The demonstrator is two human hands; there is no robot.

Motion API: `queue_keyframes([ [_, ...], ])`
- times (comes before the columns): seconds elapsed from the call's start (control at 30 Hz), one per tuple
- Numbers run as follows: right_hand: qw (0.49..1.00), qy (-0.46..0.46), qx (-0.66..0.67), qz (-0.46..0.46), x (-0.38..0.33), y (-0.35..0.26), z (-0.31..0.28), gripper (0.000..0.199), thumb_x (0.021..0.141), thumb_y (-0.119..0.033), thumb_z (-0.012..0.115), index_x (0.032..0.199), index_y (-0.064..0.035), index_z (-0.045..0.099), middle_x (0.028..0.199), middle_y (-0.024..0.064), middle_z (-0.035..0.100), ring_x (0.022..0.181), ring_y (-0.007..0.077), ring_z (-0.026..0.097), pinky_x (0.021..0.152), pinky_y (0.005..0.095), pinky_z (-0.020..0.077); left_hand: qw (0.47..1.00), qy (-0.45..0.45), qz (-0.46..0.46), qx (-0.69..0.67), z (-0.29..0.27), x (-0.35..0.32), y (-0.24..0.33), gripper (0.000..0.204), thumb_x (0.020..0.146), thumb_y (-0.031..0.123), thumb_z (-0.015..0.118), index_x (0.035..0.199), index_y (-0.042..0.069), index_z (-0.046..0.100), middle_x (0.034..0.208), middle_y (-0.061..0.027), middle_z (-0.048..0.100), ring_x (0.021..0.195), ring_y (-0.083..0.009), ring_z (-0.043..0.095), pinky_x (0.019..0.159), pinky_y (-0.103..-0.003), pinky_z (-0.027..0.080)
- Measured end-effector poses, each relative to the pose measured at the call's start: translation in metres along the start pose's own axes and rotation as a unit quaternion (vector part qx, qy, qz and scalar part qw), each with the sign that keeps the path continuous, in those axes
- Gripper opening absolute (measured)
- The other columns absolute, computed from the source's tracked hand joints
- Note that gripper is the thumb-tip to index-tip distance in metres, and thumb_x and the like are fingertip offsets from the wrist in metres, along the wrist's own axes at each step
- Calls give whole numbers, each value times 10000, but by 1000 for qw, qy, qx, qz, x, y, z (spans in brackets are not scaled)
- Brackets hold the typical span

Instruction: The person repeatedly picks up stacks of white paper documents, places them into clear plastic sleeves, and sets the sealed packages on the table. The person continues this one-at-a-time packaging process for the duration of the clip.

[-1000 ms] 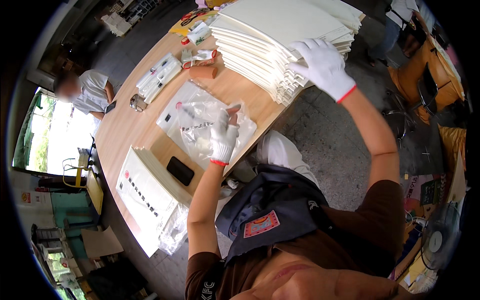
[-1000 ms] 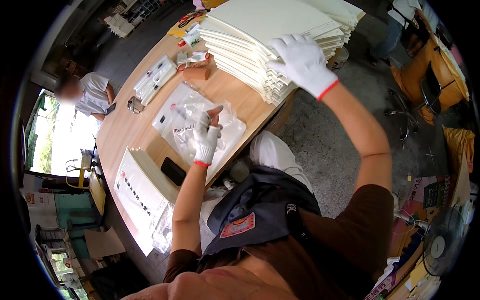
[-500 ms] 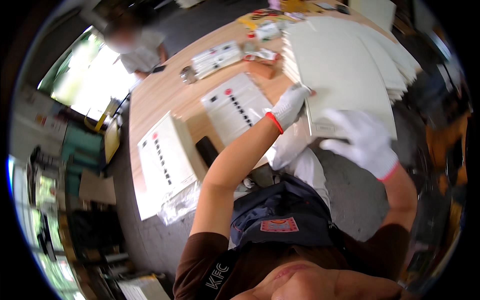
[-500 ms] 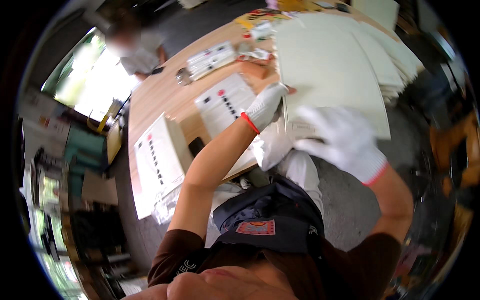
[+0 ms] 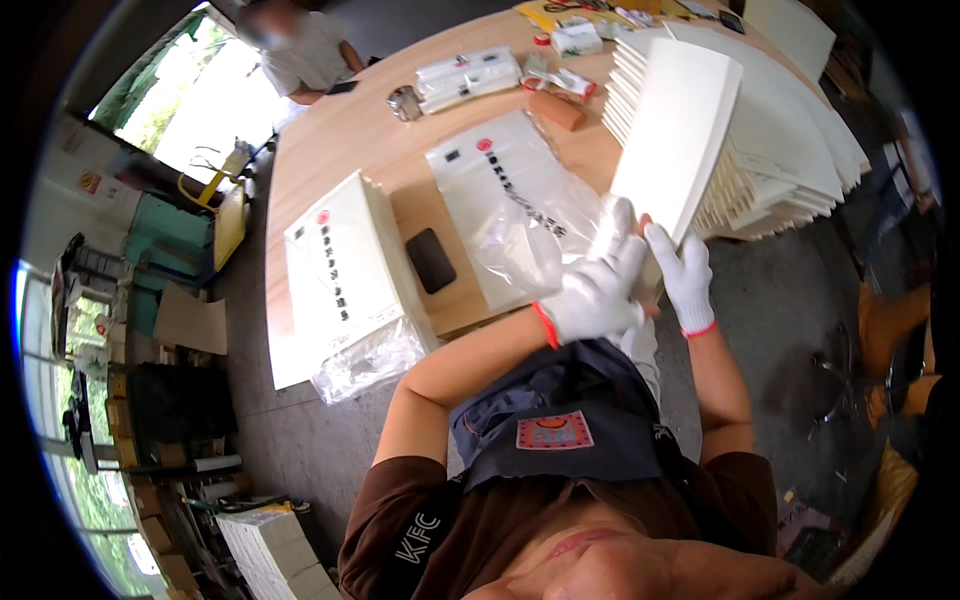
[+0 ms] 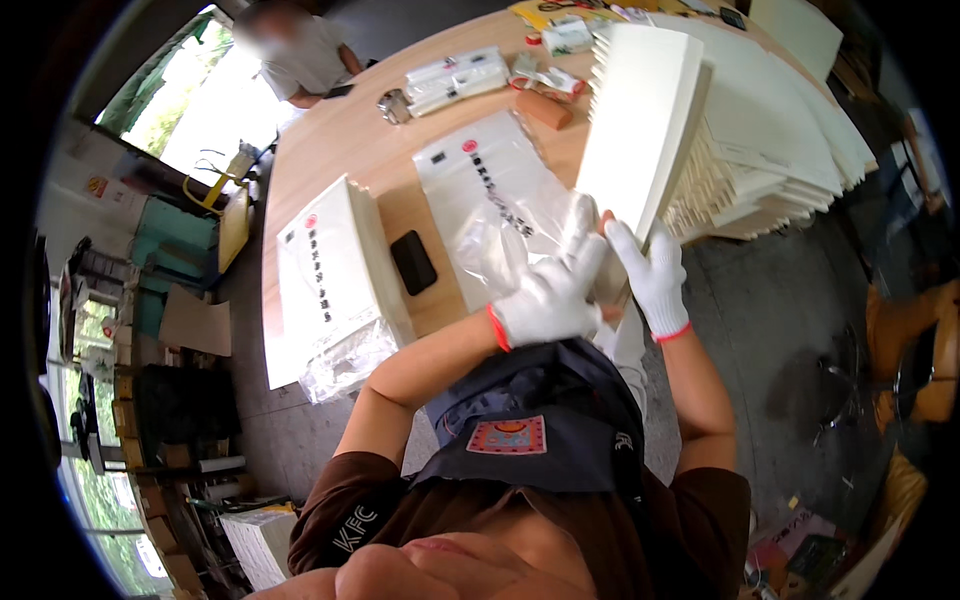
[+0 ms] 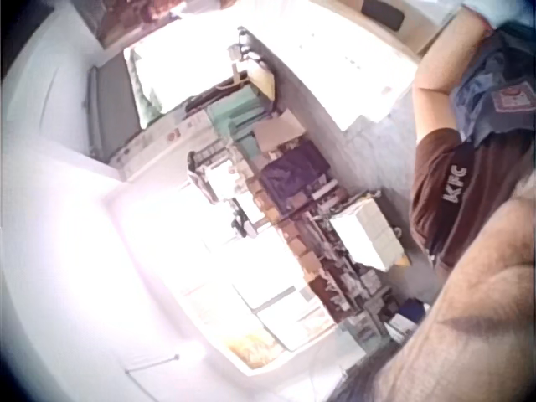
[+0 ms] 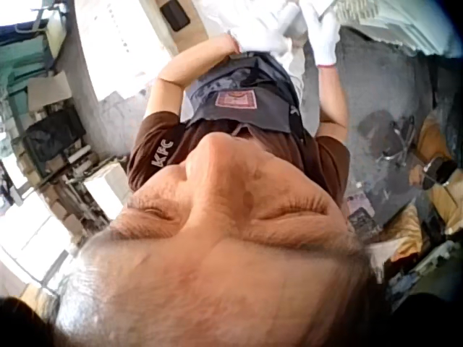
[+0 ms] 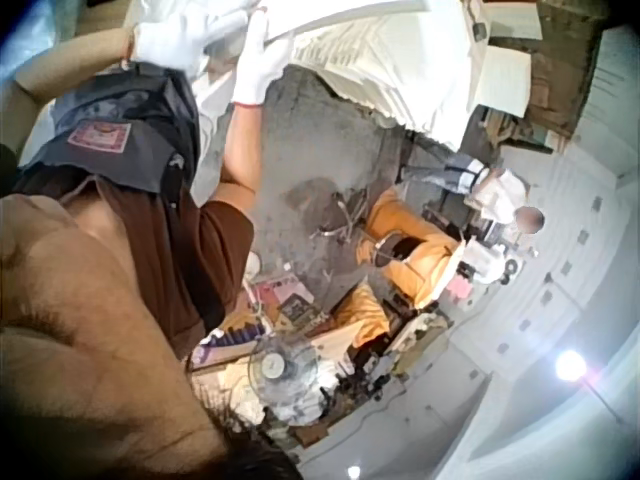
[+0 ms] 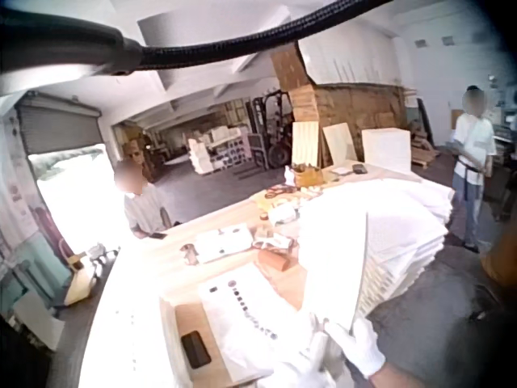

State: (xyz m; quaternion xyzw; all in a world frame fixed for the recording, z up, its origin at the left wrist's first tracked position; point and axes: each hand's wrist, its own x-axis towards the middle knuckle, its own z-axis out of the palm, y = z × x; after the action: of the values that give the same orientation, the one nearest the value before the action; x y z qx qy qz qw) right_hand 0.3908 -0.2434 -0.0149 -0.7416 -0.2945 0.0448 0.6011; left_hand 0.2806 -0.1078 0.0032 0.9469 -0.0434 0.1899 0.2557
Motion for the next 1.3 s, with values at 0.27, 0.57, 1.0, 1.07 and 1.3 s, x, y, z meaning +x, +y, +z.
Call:
queue_keyframes([
  [0.27, 841, -186, -388, -328, -6, -24, -53, 183, 829, -209, 607, 919, -52, 639, 838, 101, 632, 699, 277, 656, 608, 382, 522, 646, 100, -242, -717, -44, -19, -137, 587, 958, 385, 461, 1458, 121, 302, 1469, -123, 378, 521, -111, 468, 666, -344, 523],
  [0.57, 747, -478, -454, -88, 22, -13, 21, 234, 868, -260, 566, 912, -55, 667, 956, 138, 685, 791, 263, 679, 684, 387, 542, 972, 0, -131, -195, -24, -61, -46, 478, 817, 2, 562, 1288, 39, 489, 1157, -183, 612, 1086, -280, 596, 807, -339, 514],
  [1.0, 920, -280, -252, -105, -8, 86, 126, 213, 844, -178, 585, 1001, -43, 637, 1028, 87, 617, 1018, 208, 570, 875, 348, 450, 980, 91, -48, -172, 17, -17, -12, 346, 786, -29, 507, 1088, 99, 620, 866, -89, 663, 721, -205, 678, 617, -308, 516],
  [1.07, 863, -275, -375, -196, -21, 61, 120, 237, 839, -228, 605, 1001, -54, 613, 1051, 104, 592, 1064, 222, 544, 916, 372, 427, 986, 102, -76, -110, 29, -40, -40, 338, 776, -33, 519, 1075, 90, 616, 913, -78, 676, 781, -260, 670, 677, -311, 524],
  [1.3, 873, -135, -394, -254, -75, 61, 89, 406, 814, -315, 632, 1129, -67, 567, 1072, 149, 605, 1014, 302, 581, 884, 406, 450, 982, 101, -143, -67, 47, -145, -57, 238, 714, -46, 560, 903, 82, 629, 772, -125, 623, 663, -275, 611, 580, -379, 479],
])
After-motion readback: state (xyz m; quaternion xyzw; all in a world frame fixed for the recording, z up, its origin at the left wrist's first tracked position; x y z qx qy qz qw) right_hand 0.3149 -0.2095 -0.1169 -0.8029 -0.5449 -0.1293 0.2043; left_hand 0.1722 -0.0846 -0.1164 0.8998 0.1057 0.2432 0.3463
